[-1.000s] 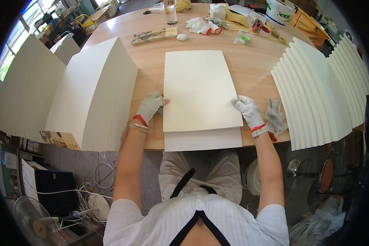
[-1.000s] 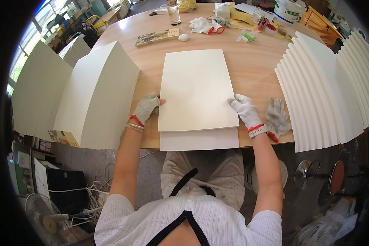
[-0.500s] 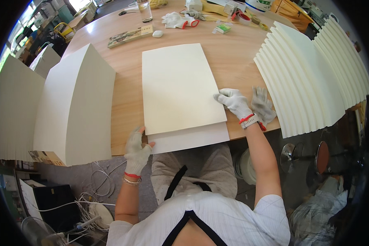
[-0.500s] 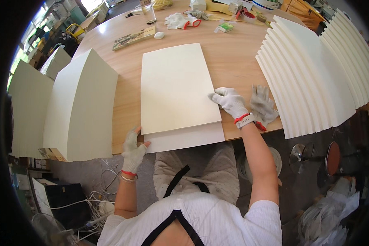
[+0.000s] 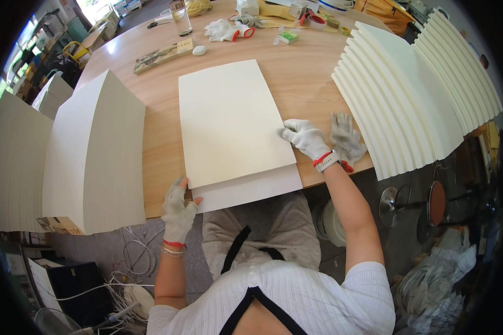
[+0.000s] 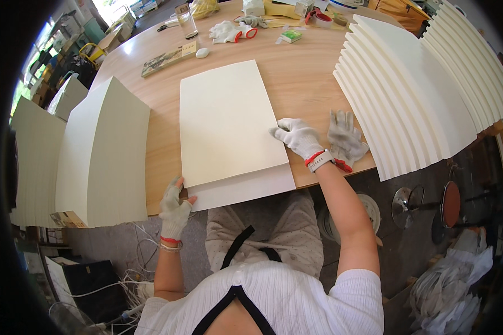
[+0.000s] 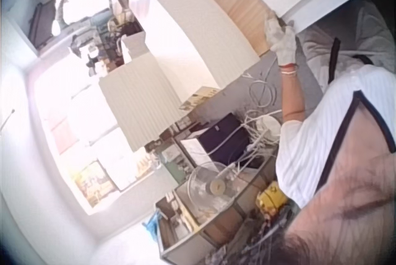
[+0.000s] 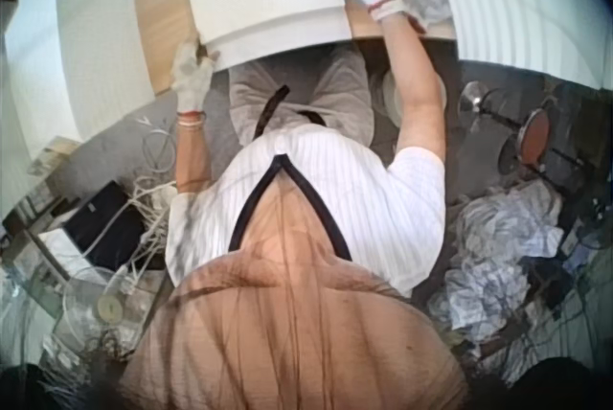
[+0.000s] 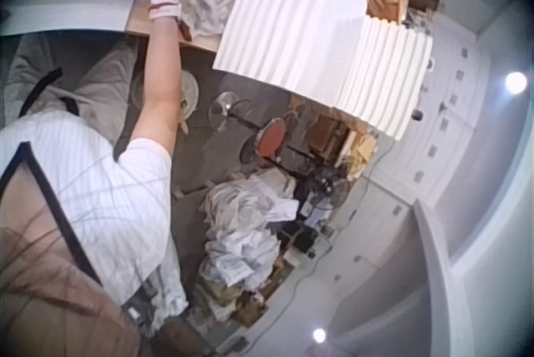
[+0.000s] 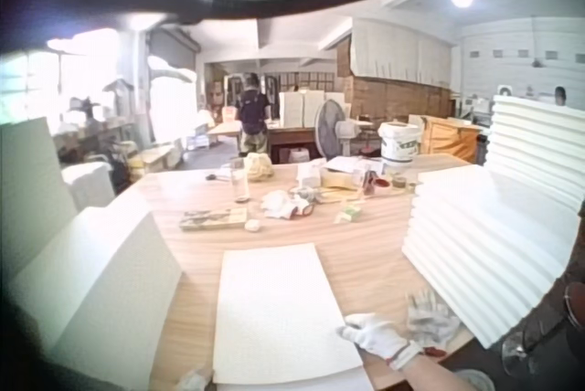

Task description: The person applies glue with a brush to the edges of stacked white paper components and moves them onto another stack.

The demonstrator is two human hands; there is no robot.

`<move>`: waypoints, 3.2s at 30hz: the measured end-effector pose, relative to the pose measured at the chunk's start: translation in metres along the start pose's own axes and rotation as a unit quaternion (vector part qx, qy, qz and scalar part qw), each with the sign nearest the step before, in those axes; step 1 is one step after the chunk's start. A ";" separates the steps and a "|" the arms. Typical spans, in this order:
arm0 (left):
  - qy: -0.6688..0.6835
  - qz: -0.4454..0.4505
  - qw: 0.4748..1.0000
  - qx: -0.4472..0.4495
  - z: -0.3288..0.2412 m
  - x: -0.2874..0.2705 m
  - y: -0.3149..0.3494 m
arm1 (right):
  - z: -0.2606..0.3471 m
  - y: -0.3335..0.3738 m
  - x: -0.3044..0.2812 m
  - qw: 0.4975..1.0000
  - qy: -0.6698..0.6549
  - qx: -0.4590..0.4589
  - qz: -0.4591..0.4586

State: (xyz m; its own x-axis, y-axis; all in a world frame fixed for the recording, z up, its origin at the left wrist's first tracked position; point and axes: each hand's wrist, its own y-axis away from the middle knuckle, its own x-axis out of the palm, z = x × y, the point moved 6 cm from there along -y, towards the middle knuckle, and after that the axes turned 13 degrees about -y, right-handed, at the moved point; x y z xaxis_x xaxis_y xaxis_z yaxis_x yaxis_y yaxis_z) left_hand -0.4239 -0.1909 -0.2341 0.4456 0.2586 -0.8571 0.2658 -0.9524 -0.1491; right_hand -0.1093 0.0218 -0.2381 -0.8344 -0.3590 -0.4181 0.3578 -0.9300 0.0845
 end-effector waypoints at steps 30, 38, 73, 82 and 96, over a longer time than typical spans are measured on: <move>-0.061 0.097 0.993 0.015 -0.043 -0.006 -0.065 | 0.037 0.052 0.019 0.991 0.055 -0.116 -0.026; -0.284 0.141 0.944 0.091 -0.073 -0.018 -0.095 | 0.019 0.032 0.015 1.000 0.023 -0.014 -0.010; -0.506 0.420 0.595 0.463 -0.182 0.049 -0.111 | 0.072 0.103 0.012 0.873 0.183 -0.451 -0.008; -0.553 0.253 0.618 0.499 -0.156 0.044 -0.106 | 0.014 0.043 -0.020 0.998 0.000 -0.017 -0.061; 0.726 0.172 0.535 -0.397 -0.075 0.070 -0.017 | 0.010 -0.060 0.031 0.859 -0.477 0.161 0.094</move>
State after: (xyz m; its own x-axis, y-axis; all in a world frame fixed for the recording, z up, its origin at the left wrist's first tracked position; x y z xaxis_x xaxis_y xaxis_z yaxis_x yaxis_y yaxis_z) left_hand -0.3329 -0.1448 -0.2543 0.6260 0.4918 0.6052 -0.0237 -0.7637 0.6451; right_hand -0.1607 0.0661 -0.2467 -0.7933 -0.2632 0.5490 0.5169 -0.7676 0.3790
